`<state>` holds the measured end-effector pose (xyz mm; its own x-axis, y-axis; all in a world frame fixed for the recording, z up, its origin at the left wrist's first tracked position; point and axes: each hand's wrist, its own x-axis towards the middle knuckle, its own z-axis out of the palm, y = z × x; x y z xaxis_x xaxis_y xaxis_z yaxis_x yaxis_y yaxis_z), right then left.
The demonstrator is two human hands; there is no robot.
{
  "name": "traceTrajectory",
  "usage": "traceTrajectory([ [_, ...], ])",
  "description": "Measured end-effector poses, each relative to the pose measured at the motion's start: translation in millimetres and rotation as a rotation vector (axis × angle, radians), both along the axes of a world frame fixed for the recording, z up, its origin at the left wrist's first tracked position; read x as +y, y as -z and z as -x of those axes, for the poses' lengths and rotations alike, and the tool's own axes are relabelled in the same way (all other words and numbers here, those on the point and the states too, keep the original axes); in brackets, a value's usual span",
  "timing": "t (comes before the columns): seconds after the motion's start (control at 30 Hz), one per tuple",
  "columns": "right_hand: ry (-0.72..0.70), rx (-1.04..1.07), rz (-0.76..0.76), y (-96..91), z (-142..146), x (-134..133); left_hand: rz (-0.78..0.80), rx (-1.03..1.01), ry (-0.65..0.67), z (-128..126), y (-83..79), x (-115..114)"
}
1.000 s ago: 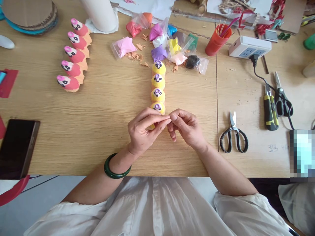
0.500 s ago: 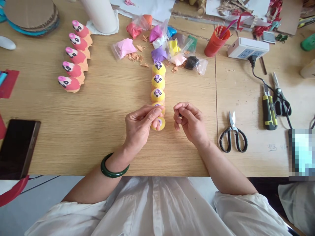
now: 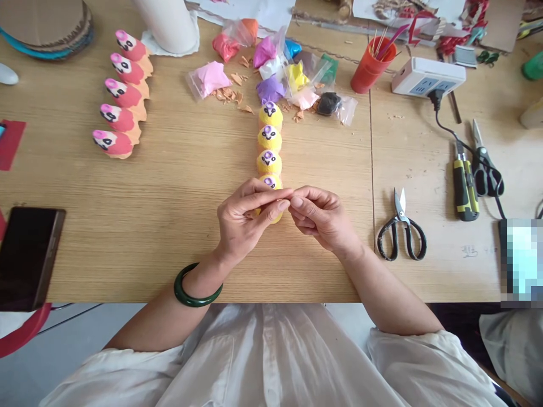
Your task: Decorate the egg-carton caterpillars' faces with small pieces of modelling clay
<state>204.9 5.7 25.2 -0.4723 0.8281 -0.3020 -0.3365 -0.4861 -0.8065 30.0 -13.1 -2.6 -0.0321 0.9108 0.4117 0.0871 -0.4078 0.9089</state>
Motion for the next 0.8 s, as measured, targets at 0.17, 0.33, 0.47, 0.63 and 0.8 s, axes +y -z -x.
traceTrajectory([
  [0.17,0.031,0.015,-0.008,1.5,0,2,0.054,-0.038,0.022,-1,-1.5,0],
  [0.33,0.03,-0.009,-0.021,2.8,0,1,-0.005,0.098,-0.019,-1,-4.7,-1],
  [0.47,-0.003,-0.048,-0.024,2.6,-1,-1,-0.078,0.156,-0.109,-1,-8.3,-2],
  [0.63,0.107,-0.115,-0.063,7.2,-4,7,-0.027,0.113,-0.264,6,-7.6,2],
  [0.8,0.226,-0.164,-0.037,10.8,-7,15,0.061,0.053,-0.285,10,-4.3,7],
])
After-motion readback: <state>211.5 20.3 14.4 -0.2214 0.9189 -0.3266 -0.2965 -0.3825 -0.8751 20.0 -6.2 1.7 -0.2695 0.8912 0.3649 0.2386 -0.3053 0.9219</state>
